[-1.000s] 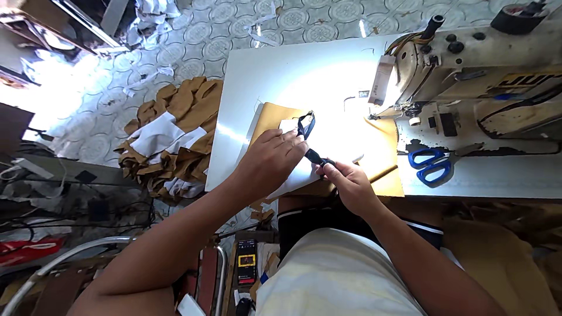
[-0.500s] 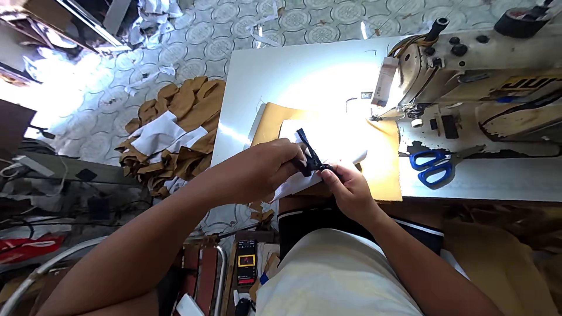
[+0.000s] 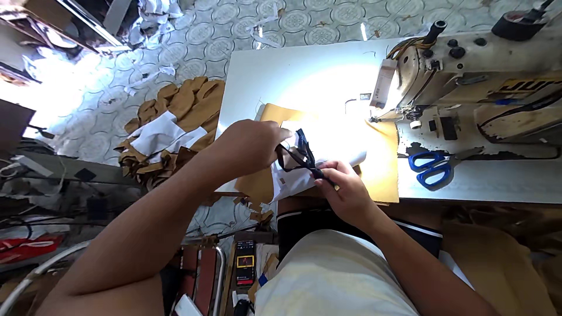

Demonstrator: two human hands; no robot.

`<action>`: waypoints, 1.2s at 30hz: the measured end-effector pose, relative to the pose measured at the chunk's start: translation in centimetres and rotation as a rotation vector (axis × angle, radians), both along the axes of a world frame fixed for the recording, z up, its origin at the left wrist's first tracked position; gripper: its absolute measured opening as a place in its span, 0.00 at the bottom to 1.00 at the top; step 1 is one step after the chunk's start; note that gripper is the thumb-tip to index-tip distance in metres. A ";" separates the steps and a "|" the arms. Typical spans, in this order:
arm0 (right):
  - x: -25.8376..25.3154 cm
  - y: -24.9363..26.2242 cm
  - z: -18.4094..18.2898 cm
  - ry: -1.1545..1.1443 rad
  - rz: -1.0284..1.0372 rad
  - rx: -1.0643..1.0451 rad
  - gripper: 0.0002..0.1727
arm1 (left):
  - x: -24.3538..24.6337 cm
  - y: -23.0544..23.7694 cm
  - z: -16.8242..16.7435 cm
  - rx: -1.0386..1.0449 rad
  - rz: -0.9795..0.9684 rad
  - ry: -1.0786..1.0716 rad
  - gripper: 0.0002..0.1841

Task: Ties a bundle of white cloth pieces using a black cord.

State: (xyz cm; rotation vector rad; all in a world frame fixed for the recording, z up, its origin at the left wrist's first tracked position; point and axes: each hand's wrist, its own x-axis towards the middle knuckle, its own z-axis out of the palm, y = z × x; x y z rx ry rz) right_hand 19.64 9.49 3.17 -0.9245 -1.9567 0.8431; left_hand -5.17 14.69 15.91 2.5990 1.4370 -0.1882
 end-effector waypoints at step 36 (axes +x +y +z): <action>0.8 0.7 -0.8 -0.041 0.031 0.085 0.17 | 1.8 4.1 -5.7 0.129 0.128 -0.149 0.11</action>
